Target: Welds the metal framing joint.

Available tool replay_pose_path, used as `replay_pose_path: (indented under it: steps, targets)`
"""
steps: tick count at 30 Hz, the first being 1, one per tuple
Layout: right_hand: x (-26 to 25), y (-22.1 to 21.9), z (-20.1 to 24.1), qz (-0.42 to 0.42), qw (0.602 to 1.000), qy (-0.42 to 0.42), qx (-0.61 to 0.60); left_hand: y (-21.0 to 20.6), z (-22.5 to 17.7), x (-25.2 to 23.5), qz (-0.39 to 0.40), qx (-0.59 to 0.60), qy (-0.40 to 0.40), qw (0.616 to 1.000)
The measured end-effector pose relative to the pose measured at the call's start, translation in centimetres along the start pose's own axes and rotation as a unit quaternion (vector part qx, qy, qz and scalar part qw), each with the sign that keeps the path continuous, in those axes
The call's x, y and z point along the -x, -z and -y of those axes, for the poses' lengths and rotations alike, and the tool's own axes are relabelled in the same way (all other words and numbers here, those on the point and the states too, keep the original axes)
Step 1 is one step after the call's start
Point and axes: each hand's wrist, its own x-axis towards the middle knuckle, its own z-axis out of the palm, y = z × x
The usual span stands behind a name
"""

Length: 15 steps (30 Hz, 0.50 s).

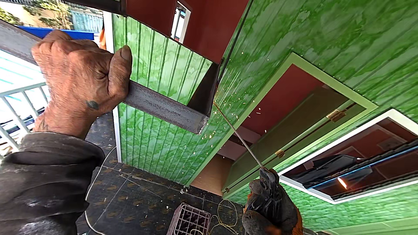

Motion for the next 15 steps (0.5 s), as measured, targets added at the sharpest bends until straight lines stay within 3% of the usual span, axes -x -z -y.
replay_pose_path:
  steps: [15]
  targets:
    - [-0.44,-0.3,-0.06,-0.003,1.0,0.008,-0.002,-0.13,0.2,0.04,-0.002,0.001,-0.008,1.0]
